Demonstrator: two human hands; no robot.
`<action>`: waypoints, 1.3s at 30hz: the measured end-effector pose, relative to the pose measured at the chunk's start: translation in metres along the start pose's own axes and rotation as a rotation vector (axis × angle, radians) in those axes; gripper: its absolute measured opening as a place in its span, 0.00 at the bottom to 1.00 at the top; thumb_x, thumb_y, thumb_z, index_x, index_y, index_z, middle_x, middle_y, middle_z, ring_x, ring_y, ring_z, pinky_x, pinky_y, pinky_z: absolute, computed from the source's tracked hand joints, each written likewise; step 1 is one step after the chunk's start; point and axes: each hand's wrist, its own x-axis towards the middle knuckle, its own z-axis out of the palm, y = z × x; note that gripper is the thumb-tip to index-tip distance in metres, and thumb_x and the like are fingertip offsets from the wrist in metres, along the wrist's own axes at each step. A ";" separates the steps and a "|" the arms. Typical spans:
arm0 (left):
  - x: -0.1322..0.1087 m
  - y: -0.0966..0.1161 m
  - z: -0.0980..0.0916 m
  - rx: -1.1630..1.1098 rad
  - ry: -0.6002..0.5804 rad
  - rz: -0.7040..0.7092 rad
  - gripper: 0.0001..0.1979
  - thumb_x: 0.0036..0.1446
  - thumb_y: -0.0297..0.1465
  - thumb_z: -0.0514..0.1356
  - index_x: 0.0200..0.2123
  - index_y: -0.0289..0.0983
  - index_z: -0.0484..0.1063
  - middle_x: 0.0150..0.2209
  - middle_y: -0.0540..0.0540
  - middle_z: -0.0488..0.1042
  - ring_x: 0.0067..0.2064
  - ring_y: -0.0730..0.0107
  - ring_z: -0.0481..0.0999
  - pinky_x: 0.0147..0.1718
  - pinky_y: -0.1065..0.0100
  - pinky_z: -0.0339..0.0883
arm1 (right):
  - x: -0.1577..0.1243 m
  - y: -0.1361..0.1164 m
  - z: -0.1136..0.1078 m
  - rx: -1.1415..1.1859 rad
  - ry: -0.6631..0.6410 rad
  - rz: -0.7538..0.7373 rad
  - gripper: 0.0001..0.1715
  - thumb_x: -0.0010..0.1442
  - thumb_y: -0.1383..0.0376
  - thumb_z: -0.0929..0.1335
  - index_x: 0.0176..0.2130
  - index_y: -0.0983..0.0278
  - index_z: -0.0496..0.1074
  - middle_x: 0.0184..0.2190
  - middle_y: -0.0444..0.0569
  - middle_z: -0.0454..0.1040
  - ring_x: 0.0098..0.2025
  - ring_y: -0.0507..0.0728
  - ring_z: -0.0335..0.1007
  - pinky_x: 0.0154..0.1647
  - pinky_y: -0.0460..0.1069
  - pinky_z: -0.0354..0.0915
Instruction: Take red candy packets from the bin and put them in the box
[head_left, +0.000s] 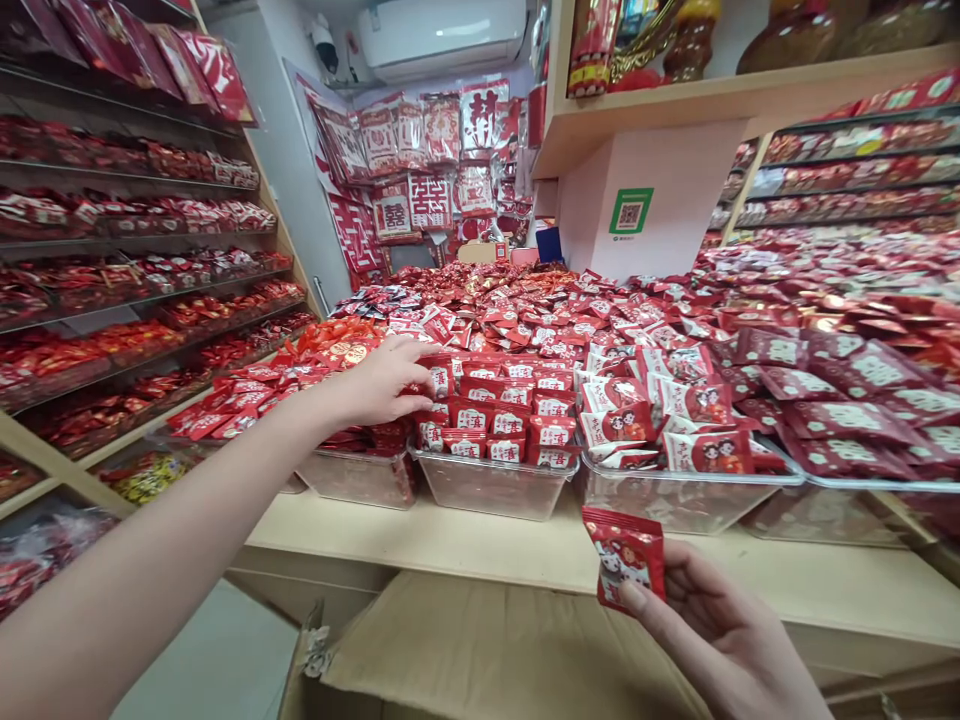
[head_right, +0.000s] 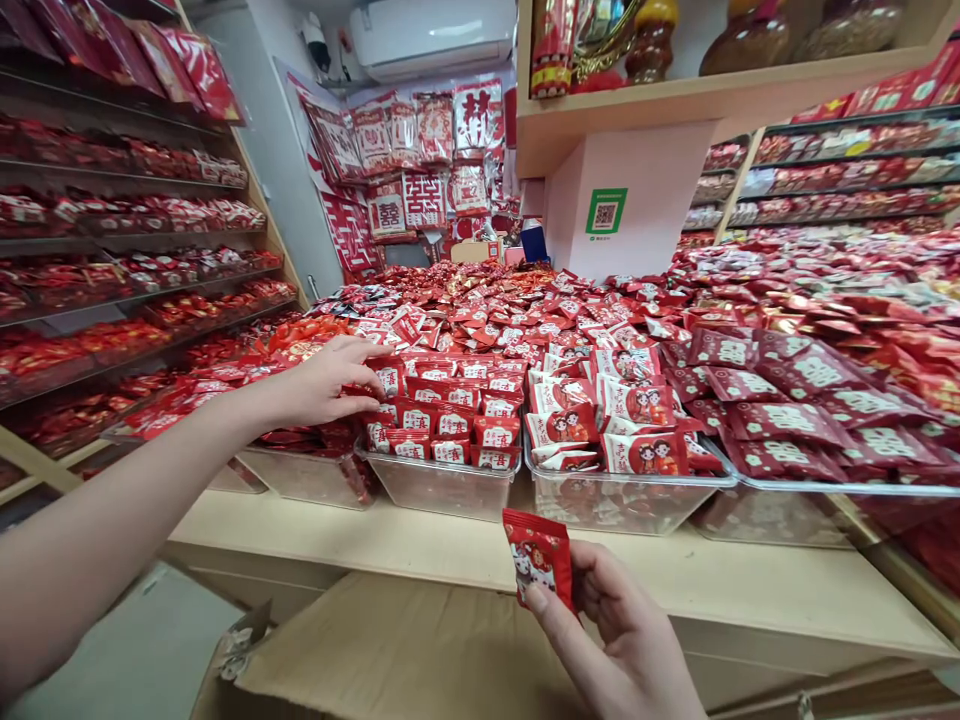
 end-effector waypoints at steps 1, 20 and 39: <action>0.001 -0.001 0.001 -0.003 -0.012 0.016 0.09 0.53 0.34 0.56 0.29 0.38 0.75 0.51 0.42 0.64 0.53 0.58 0.58 0.50 0.56 0.53 | 0.000 0.000 0.000 -0.001 -0.003 0.003 0.15 0.54 0.60 0.67 0.42 0.63 0.67 0.42 0.54 0.72 0.43 0.59 0.70 0.43 0.47 0.67; 0.017 0.005 -0.002 -0.169 -0.099 -0.023 0.15 0.54 0.35 0.50 0.30 0.34 0.74 0.34 0.44 0.74 0.36 0.68 0.72 0.38 0.70 0.64 | 0.004 0.010 0.007 0.011 0.014 -0.046 0.14 0.55 0.58 0.66 0.41 0.63 0.67 0.35 0.50 0.72 0.38 0.57 0.69 0.41 0.49 0.65; 0.034 -0.037 -0.001 -0.184 -0.081 -0.369 0.16 0.50 0.35 0.51 0.40 0.39 0.72 0.40 0.49 0.76 0.42 0.67 0.72 0.43 0.72 0.62 | 0.003 0.005 0.009 -0.095 0.012 -0.058 0.14 0.54 0.58 0.65 0.38 0.64 0.69 0.34 0.50 0.73 0.35 0.57 0.69 0.37 0.49 0.65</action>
